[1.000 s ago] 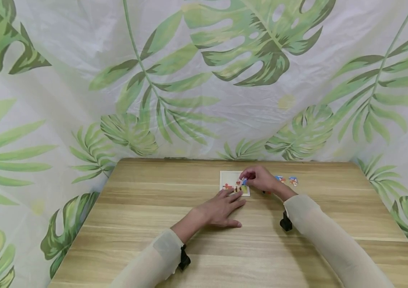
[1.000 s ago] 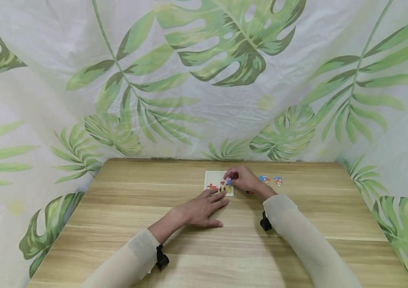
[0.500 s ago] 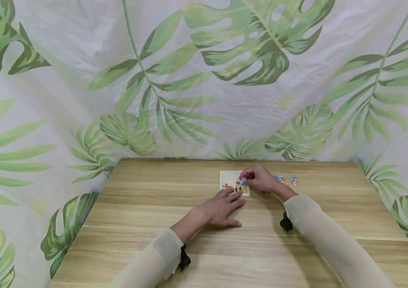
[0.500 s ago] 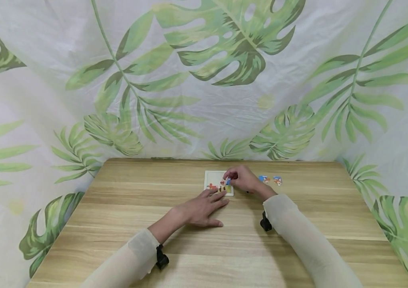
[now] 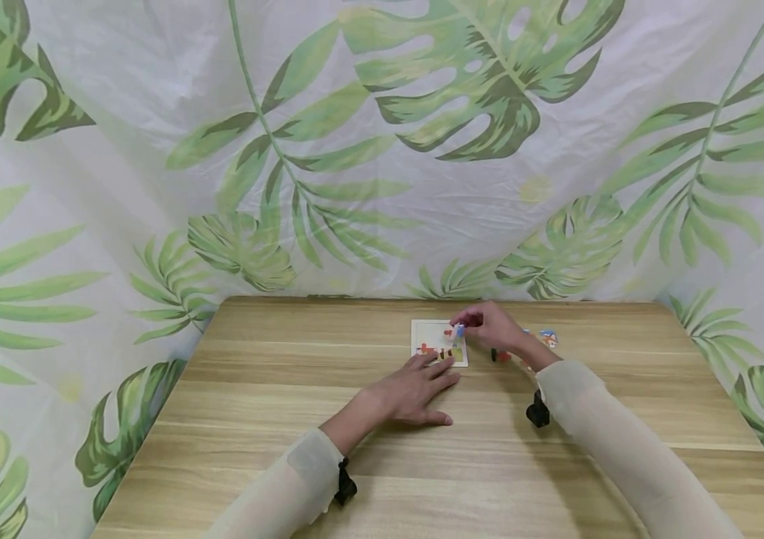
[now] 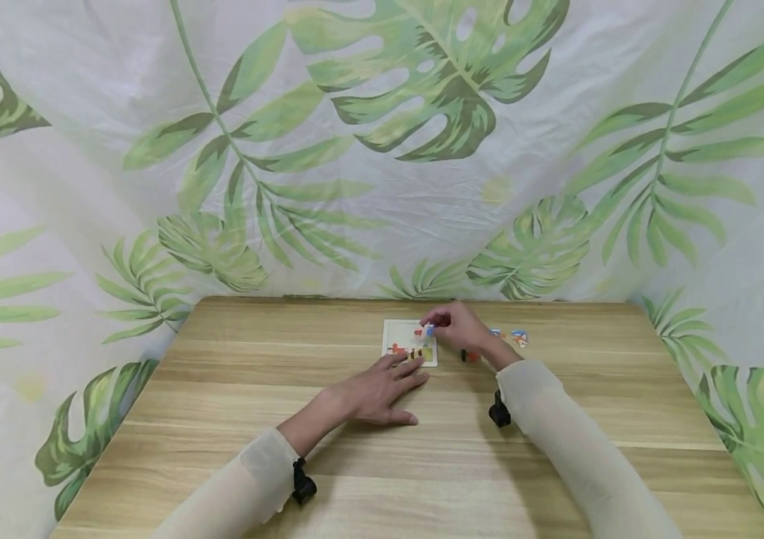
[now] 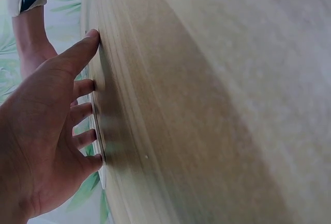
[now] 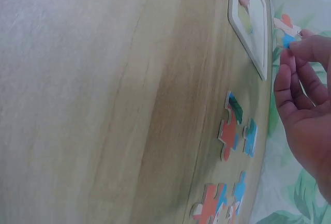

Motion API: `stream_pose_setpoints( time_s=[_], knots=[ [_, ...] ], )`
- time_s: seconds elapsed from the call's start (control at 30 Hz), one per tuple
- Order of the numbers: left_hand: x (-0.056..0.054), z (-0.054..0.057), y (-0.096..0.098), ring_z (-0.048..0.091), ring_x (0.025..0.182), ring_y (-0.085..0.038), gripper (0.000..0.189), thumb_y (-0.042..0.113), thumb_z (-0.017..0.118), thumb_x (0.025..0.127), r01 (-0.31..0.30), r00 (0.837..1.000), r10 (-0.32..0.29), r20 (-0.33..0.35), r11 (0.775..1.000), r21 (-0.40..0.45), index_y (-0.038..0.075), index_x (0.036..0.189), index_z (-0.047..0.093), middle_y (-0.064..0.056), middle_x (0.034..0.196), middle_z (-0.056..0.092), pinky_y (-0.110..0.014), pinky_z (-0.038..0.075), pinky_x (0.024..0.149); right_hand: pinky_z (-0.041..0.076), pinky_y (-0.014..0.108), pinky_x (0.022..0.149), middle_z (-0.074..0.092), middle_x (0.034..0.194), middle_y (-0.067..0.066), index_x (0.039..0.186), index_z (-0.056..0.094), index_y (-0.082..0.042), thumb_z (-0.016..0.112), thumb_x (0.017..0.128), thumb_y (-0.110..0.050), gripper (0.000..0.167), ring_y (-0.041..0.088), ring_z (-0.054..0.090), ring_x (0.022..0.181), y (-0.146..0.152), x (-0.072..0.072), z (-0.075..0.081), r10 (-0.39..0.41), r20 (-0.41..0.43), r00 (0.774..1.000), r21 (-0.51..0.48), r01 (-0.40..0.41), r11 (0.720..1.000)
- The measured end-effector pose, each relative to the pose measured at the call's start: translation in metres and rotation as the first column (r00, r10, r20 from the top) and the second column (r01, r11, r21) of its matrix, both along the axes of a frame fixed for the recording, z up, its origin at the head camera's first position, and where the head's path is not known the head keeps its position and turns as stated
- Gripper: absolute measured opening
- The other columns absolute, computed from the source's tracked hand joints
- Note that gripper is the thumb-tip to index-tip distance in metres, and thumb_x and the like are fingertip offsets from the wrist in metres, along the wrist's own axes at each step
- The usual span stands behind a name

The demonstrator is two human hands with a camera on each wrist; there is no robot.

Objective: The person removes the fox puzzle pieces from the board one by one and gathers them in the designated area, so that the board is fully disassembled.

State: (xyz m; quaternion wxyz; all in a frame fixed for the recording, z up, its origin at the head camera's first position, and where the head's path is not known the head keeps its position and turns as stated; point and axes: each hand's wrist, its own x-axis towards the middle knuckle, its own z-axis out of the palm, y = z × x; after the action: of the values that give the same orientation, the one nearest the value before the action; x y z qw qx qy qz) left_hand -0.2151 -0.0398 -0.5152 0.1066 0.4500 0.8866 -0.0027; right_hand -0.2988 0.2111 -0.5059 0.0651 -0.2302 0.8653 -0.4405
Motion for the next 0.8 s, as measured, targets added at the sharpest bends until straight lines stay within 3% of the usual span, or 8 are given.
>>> stream_pose_setpoints(
  time_s=[0.37, 0.6, 0.8],
  knots=[
    [0.001, -0.004, 0.000, 0.011, 0.164, -0.032, 0.083, 0.071, 0.048, 0.103, -0.015, 0.999, 0.015, 0.031, 1.000, 0.007, 0.025, 0.170, 0.028, -0.002, 0.178, 0.014, -0.048, 0.015, 0.132, 0.051, 0.027, 0.072, 0.074, 0.107, 0.019, 0.119, 0.076, 0.004, 0.067, 0.097, 0.007, 0.024, 0.024, 0.063, 0.087, 0.024, 0.009, -0.001, 0.017, 0.084, 0.996, -0.055, -0.012, 0.998],
    [0.000, -0.004, 0.000, 0.010, 0.164, -0.033, 0.083, 0.071, 0.048, 0.103, -0.013, 0.999, 0.012, 0.042, 1.000, 0.013, 0.025, 0.170, 0.028, -0.003, 0.179, 0.013, -0.049, 0.014, 0.132, 0.053, 0.026, 0.071, 0.075, 0.108, 0.015, 0.120, 0.076, 0.000, 0.069, 0.099, 0.002, 0.023, 0.016, 0.062, 0.084, 0.041, 0.020, 0.002, 0.003, 0.131, 0.991, -0.016, -0.001, 1.000],
    [-0.001, -0.004, -0.002, 0.013, 0.164, -0.034, 0.083, 0.070, 0.048, 0.103, 0.001, 1.000, -0.001, 0.014, 1.000, 0.020, 0.023, 0.169, 0.030, -0.005, 0.178, 0.016, -0.050, 0.017, 0.132, 0.056, 0.033, 0.072, 0.076, 0.109, 0.016, 0.119, 0.077, 0.000, 0.070, 0.098, 0.001, 0.022, 0.020, 0.066, 0.086, 0.057, 0.030, 0.009, 0.017, 0.124, 0.992, -0.002, -0.017, 1.000]
  ],
)
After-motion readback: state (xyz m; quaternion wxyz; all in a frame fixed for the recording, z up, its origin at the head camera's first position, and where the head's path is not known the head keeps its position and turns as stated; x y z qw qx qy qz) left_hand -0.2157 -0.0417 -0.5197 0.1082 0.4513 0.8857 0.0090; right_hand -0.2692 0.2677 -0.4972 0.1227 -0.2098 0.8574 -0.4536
